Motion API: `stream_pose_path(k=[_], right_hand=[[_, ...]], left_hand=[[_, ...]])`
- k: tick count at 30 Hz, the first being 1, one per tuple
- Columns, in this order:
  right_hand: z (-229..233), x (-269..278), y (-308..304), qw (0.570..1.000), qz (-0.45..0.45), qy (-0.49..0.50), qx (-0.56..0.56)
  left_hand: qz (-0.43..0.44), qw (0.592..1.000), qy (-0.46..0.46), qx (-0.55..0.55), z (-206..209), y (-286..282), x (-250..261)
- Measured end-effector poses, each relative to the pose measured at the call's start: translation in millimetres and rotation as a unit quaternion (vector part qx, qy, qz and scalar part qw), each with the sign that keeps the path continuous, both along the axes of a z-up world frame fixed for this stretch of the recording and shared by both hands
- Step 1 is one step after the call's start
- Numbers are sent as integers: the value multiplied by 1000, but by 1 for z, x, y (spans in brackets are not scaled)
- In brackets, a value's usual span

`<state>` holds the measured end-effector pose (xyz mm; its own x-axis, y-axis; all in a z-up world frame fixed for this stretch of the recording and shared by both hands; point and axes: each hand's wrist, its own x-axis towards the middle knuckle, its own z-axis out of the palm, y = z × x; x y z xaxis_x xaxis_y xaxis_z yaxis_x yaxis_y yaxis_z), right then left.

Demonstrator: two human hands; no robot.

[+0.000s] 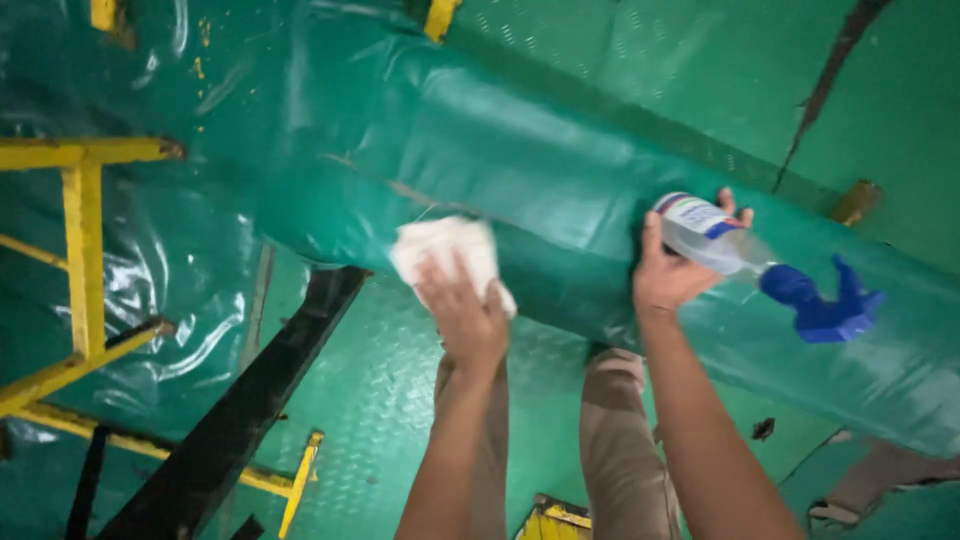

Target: Clean and wipe down various gym weight benches using a spray bottle and cloth.

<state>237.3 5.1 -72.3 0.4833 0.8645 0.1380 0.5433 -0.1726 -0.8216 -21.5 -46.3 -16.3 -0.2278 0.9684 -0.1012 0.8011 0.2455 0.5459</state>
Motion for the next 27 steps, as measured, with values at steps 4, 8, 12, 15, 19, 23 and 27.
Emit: stream_pose_path(k=[4, 8, 12, 15, 19, 23, 27], right_hand=[[-5, 3, -3, 996, 7, 77, 35], [-2, 6, -9, 990, 17, -137, -23], [-4, 6, -2, 996, 11, -84, 21], [0, 4, -7, 969, -13, -237, -63], [-2, 5, -5, 989, -2, -143, -28], [-5, 4, -4, 999, -2, -53, -3], [-5, 3, -6, 998, 7, 68, 19]], left_hand=[[118, 989, 24, 89, -20, 16, -66], [235, 967, 83, 47, -29, 88, -171], [320, 947, -11, -37, -31, 116, -212], [203, 965, 92, 136, -31, 74, -156], [221, 963, -84, 126, -24, -11, -31], [93, 993, 16, 65, -36, -21, -36], [24, 992, 122, 3, 8, 85, -97]])
